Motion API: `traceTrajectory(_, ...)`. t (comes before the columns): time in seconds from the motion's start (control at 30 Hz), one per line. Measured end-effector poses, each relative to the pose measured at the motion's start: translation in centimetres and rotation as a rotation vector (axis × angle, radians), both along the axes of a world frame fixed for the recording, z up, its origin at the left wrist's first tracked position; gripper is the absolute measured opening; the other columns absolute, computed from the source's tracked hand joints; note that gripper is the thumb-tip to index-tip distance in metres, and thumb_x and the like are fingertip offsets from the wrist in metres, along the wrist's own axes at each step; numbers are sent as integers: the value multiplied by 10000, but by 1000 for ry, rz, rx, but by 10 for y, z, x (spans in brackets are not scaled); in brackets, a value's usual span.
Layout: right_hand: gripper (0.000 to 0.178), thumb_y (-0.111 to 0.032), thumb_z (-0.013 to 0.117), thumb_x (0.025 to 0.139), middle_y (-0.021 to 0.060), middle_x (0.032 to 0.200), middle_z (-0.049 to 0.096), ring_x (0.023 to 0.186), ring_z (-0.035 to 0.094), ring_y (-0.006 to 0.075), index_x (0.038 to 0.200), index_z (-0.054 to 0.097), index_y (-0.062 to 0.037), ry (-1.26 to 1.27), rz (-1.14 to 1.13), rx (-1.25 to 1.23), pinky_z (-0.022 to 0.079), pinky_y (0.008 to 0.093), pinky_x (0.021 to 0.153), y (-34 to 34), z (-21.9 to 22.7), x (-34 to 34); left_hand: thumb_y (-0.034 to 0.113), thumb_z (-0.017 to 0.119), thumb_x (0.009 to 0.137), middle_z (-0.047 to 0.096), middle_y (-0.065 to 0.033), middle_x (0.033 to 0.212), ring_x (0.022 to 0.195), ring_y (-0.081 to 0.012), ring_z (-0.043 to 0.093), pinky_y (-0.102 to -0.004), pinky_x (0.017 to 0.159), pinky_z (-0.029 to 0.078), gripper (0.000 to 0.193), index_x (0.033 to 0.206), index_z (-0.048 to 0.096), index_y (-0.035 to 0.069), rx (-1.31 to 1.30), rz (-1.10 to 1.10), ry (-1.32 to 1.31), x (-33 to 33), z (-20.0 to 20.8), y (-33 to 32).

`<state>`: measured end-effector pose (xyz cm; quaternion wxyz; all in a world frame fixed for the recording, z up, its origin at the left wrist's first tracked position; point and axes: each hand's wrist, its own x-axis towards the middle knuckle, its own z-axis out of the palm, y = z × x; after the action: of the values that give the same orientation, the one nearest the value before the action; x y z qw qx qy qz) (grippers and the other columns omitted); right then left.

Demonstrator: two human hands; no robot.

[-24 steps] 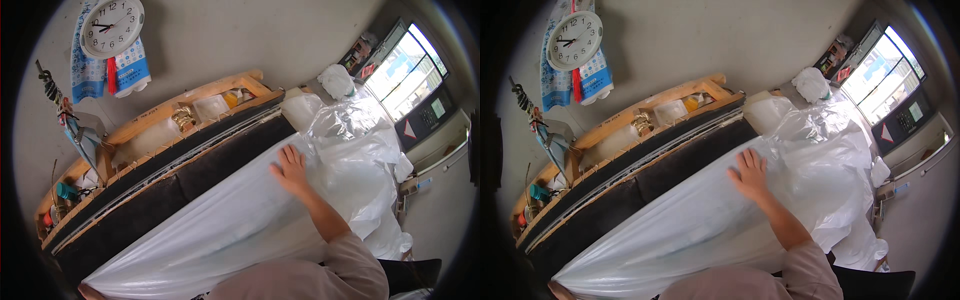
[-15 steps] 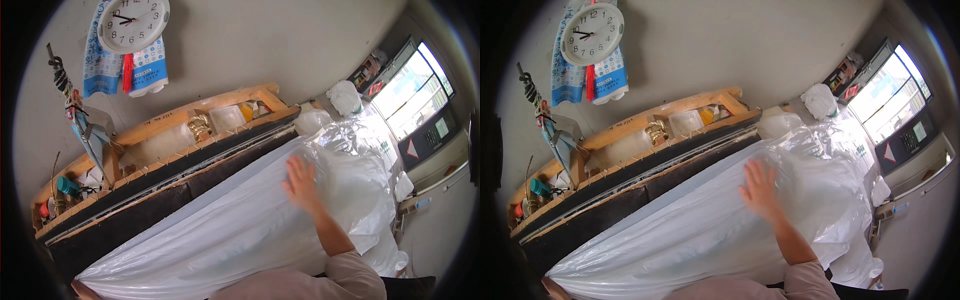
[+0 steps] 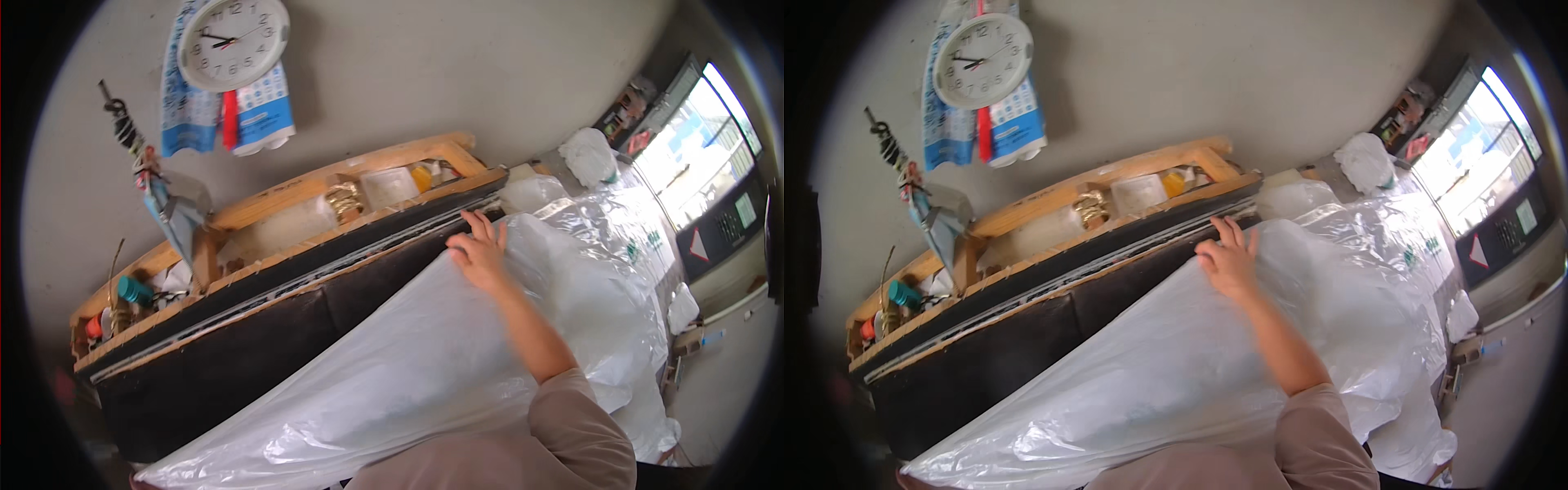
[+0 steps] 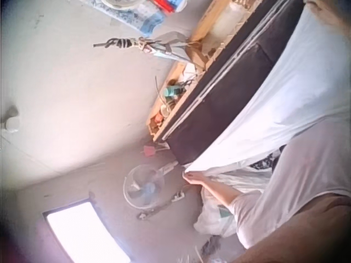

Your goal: The person spreads out and folds large plastic sheets on a bench by hand, smooths each sheet flat, and stacks the folded sheets onto a pile on the floor.

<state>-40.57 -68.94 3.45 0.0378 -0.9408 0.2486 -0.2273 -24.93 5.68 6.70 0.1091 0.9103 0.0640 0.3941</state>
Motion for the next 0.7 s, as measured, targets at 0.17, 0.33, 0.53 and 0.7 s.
traceTrajectory(0.17,264,-211,402,948,129,1041,559,991,520,203,1066,488,9,-987,-160,272,356,329,921,-44,24,-10,255,454,877,575,-105,1078,974,-193,517,-322,881,401,407,1216,513,38,-1475,-618,263,35,-37,27)
traceTrajectory(0.33,205,-136,482,852,191,939,594,868,564,305,985,548,6,-260,-296,173,425,355,804,-161,-55,-17,160,428,866,598,-191,917,863,-334,582,-383,746,446,204,1018,504,46,-501,47,154,131,-51,-127)
traceTrajectory(0.53,256,-141,487,804,199,910,608,868,579,317,980,576,24,-238,-588,87,433,397,797,-222,-106,0,256,417,862,605,-231,946,860,-420,572,-492,732,430,276,1067,388,73,-357,169,338,166,-38,-165)
traceTrajectory(0.7,363,-246,477,854,113,1032,600,971,559,222,1090,567,13,-773,-227,1355,419,370,841,-234,-70,-32,236,425,829,607,-220,922,846,-412,571,-479,737,426,291,1054,391,55,-339,126,265,167,-30,-184)
